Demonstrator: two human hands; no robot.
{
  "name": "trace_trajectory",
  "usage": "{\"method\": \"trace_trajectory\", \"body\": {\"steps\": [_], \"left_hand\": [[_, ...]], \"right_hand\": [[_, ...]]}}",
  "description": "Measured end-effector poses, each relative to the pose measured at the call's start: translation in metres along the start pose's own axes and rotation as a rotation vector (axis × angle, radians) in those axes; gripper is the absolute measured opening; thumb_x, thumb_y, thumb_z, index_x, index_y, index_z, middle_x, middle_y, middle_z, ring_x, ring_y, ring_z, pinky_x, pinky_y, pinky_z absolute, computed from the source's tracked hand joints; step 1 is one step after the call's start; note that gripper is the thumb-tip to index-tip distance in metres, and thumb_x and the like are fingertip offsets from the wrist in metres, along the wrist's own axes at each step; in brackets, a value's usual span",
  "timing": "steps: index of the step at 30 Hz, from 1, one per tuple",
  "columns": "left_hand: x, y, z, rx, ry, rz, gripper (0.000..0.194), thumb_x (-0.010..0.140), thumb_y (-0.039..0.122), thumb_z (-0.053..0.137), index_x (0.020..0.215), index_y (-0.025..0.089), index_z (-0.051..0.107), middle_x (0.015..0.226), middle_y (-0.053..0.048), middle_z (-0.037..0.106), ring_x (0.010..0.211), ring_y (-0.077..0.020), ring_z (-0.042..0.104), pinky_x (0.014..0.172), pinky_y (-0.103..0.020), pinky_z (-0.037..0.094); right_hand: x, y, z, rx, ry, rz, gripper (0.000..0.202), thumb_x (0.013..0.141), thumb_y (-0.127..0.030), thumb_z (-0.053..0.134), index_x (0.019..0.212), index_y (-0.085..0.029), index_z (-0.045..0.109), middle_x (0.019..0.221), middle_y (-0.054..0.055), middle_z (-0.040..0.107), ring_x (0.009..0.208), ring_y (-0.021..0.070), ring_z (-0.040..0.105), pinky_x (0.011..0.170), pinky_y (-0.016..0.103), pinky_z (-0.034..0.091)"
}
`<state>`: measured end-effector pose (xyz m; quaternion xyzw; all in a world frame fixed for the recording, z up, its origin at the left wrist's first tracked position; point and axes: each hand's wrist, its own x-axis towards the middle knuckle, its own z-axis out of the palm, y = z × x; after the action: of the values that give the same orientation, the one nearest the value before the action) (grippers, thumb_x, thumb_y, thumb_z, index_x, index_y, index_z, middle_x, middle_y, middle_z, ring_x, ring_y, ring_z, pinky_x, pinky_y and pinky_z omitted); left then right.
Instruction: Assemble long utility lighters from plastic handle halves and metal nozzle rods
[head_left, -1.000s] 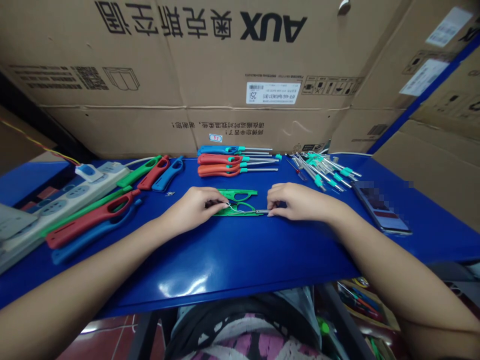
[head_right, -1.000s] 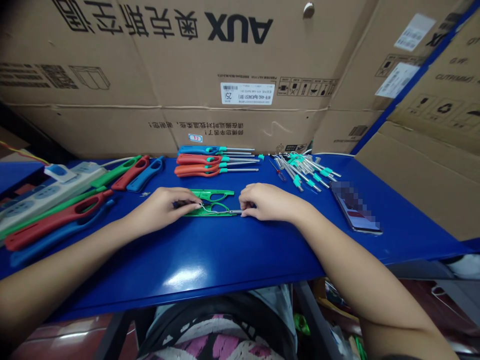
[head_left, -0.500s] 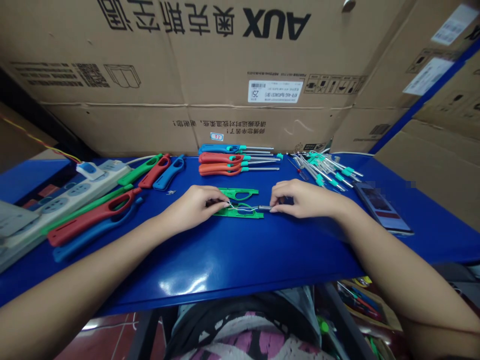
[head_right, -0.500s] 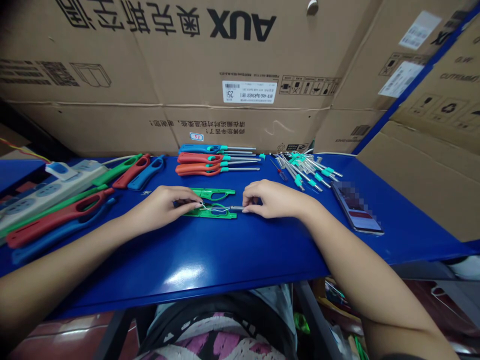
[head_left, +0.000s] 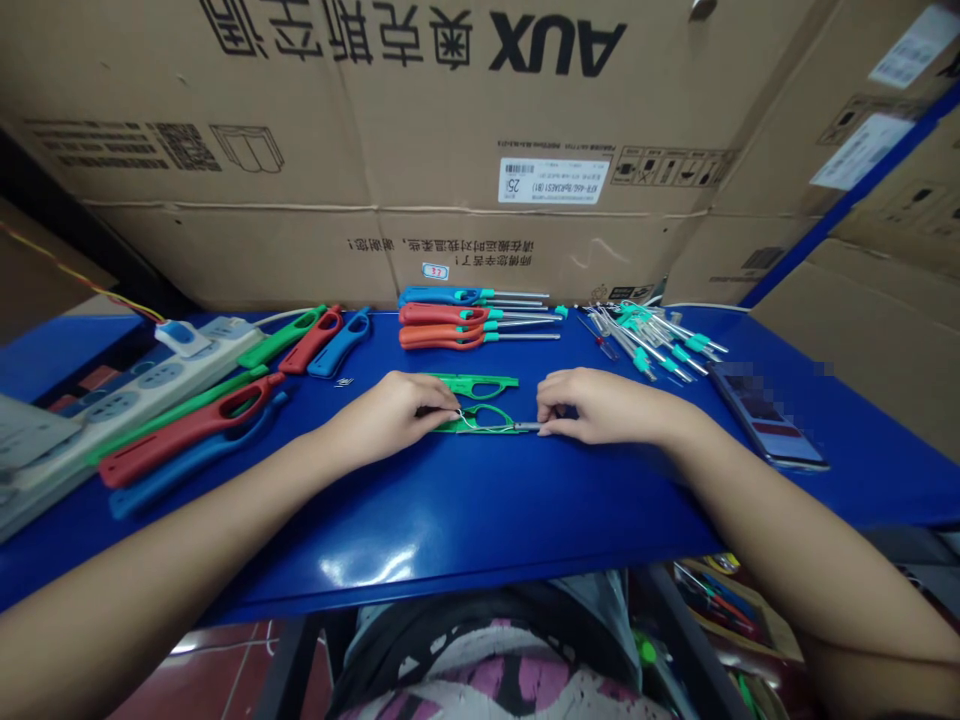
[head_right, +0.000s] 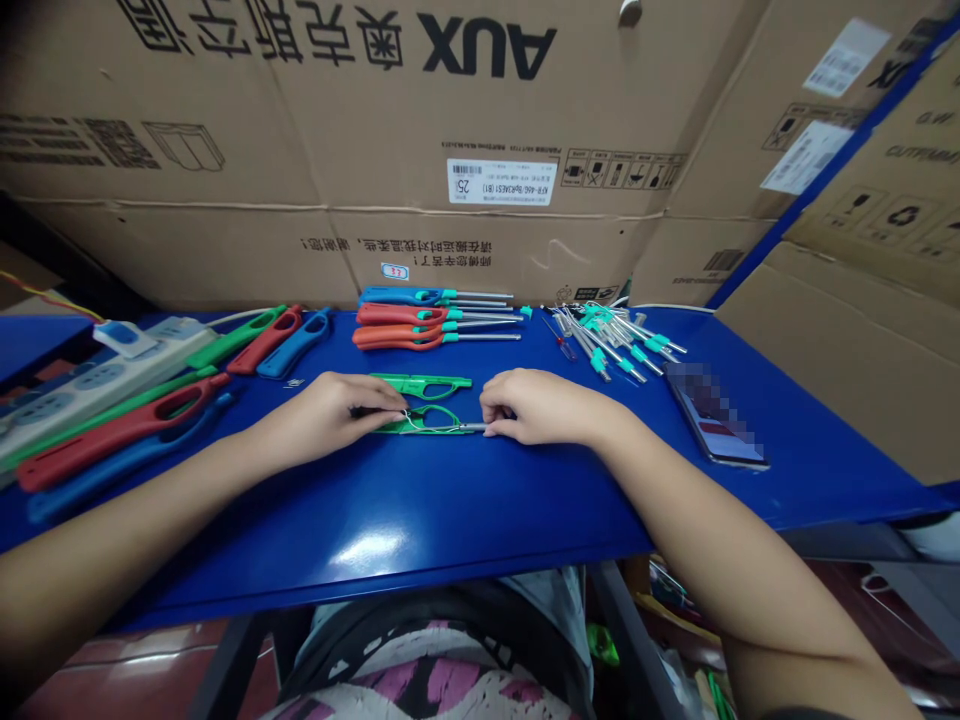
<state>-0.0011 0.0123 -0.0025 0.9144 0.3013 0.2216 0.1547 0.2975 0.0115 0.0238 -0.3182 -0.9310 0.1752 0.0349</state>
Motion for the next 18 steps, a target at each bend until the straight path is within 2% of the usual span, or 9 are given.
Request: {"method": "trace_trajectory", "body": {"steps": [5,9,15,18], "left_hand": [[0.000,0.002,0.000,0.017,-0.020,0.000,0.023,0.096,0.027,0.058,0.095,0.017,0.079,0.099,-0.009,0.077,0.089,-0.0208,0.073,0.086,-0.034,0.058],[-0.002,0.006,0.003,0.061,-0.012,-0.049,0.023,0.096,0.027,0.057,0.095,0.018,0.079,0.100,-0.009,0.075,0.088,-0.0206,0.072,0.085,-0.034,0.058],[-0.003,0.010,0.014,0.081,0.057,-0.105,0.021,0.096,0.024,0.059,0.096,0.019,0.079,0.099,-0.008,0.073,0.088,-0.0199,0.070,0.083,-0.032,0.057],[-0.003,0.012,0.017,0.128,0.037,-0.121,0.024,0.097,0.024,0.056,0.097,0.018,0.079,0.101,-0.009,0.072,0.090,-0.0210,0.070,0.084,-0.034,0.057]], "right_hand": [[0.003,-0.001,0.004,-0.140,0.040,-0.019,0.013,0.090,-0.015,0.061,0.079,-0.017,0.067,0.085,0.006,0.068,0.084,0.0196,0.060,0.075,0.032,0.042],[0.005,-0.001,0.004,-0.212,0.064,0.005,0.016,0.089,-0.012,0.058,0.077,-0.017,0.067,0.082,0.006,0.066,0.081,0.0198,0.059,0.072,0.032,0.040],[0.003,0.004,0.002,-0.178,0.060,0.053,0.012,0.089,-0.013,0.059,0.081,-0.018,0.067,0.088,0.005,0.067,0.083,0.0190,0.061,0.071,0.031,0.040],[0.002,0.005,0.002,-0.159,0.051,0.067,0.012,0.090,-0.015,0.059,0.081,-0.017,0.067,0.090,0.005,0.068,0.083,0.0188,0.061,0.070,0.031,0.041]]}}
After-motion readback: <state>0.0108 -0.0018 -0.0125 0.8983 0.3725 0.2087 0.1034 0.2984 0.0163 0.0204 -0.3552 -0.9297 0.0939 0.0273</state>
